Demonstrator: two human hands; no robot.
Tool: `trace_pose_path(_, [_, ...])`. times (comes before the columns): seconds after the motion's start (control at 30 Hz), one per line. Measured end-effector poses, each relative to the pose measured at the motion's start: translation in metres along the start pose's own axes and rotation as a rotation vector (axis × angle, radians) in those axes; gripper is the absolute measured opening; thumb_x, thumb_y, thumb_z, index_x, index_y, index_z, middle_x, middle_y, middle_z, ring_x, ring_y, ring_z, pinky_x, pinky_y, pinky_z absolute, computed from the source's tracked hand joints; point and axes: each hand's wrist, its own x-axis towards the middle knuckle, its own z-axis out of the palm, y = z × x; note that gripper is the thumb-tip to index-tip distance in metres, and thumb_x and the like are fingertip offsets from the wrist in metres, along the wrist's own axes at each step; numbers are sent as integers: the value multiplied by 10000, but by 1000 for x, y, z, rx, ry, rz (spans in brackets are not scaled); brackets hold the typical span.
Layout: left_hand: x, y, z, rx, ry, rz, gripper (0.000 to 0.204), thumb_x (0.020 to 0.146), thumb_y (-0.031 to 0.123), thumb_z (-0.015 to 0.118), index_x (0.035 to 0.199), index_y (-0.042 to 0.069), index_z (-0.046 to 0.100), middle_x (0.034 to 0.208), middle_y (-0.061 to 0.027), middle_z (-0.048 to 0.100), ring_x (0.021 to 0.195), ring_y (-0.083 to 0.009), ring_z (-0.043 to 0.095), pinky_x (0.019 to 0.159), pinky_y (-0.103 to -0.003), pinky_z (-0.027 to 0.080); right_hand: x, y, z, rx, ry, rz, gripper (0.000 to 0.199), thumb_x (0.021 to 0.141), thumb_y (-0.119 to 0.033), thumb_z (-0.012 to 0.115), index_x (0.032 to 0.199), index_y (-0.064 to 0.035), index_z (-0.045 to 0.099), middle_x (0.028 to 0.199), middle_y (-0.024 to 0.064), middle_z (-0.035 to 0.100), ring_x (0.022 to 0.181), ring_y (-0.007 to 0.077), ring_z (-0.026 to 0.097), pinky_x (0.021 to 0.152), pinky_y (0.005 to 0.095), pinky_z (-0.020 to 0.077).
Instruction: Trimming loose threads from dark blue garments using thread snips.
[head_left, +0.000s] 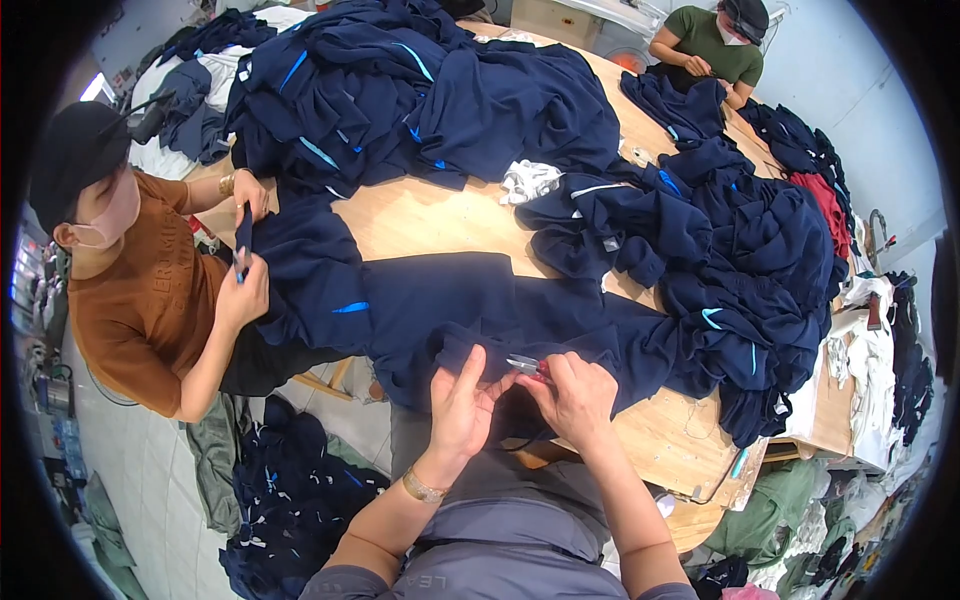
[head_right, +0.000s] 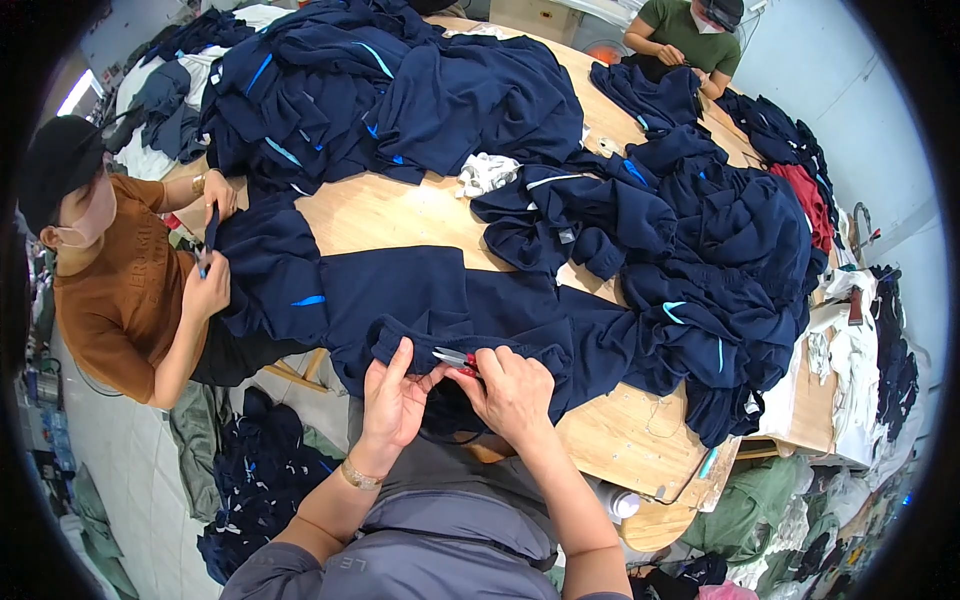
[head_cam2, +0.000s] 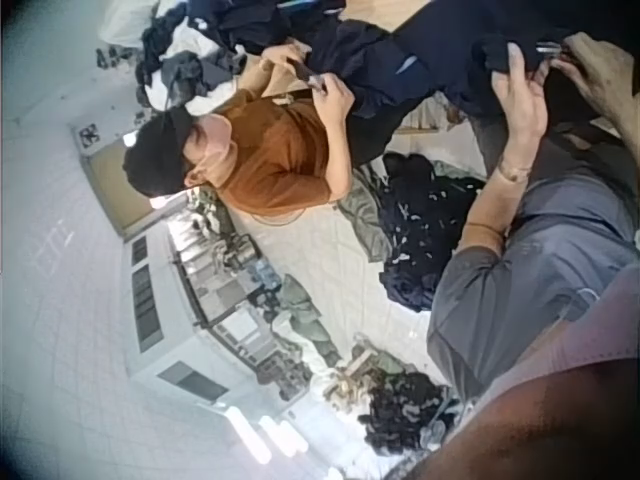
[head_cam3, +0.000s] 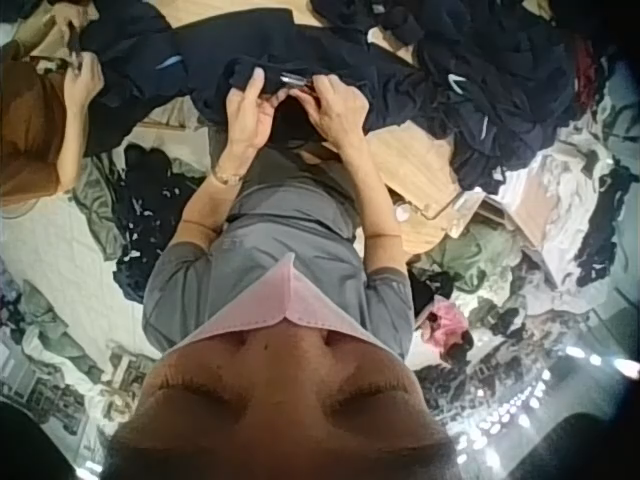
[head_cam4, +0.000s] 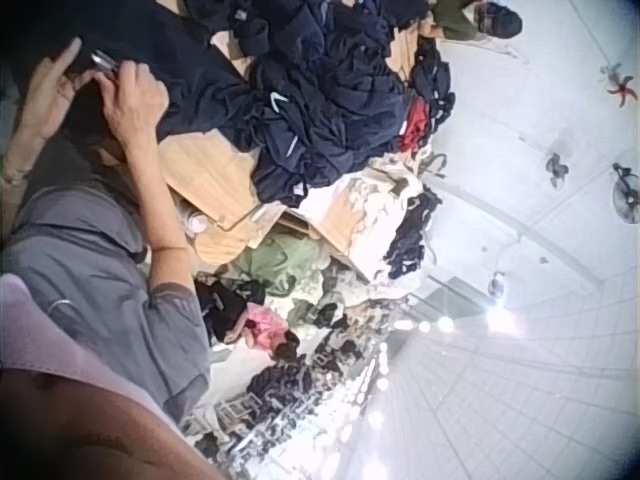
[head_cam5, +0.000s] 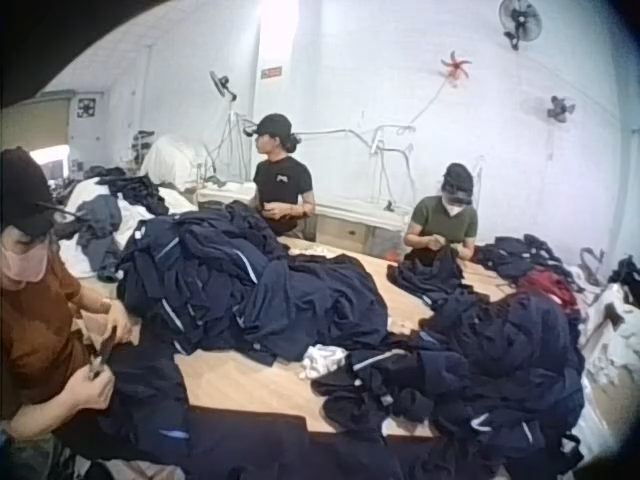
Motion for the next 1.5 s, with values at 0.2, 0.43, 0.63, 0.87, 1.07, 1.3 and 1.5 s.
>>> trace_pose_path(0.2, [-3,-1,4,36,-2,13,179,962,183,459,1029,44,550,997,-89,636,890,-168,631,769,-309,539,3,6,0,-41,38,-86,347,735,-414,692,693,-112,528,592,22,444,471,187,477,446,298,350])
trace_pose_path(0.43, [-7,-10,0,102,-18,94,181,959,170,462,1037,27,542,997,-99,634,897,-171,628,769,-320,536,7,4,-3,4,-12,-97,331,749,-398,685,701,-109,532,593,28,456,482,198,480,460,293,356])
trace_pose_path(0.63, [-3,-4,12,53,39,77,199,960,162,462,1054,4,537,1023,-110,631,909,-187,628,773,-321,530,-6,0,5,1007,82,458,208,844,-170,643,794,-44,486,605,1,428,537,42,341,492,208,304])
trace_pose_path(0.87, [-6,-13,3,90,59,149,174,956,173,470,951,33,573,924,-74,634,816,-135,623,862,-367,516,2,-36,17,677,57,255,117,794,-29,608,877,-22,526,634,102,580,501,199,588,467,284,443])
trace_pose_path(1.07, [7,4,10,-98,135,-74,295,947,183,498,685,50,510,666,-26,552,605,-111,570,879,-392,515,-24,-34,4,806,-247,-116,162,682,-22,600,835,-45,552,609,97,536,466,217,549,472,311,433])
trace_pose_path(1.3, [1,9,15,-110,123,-110,201,951,211,488,884,27,531,930,-101,620,868,-226,638,861,-364,519,-3,-6,-2,457,-9,218,260,781,-225,697,825,-27,534,645,112,528,532,277,542,492,335,426])
trace_pose_path(1.5, [-1,2,11,-98,121,-87,222,956,216,480,832,34,505,889,-109,622,834,-234,643,810,-349,529,-6,9,7,167,44,-12,313,731,-322,721,724,-74,530,615,65,478,515,222,522,455,319,388])
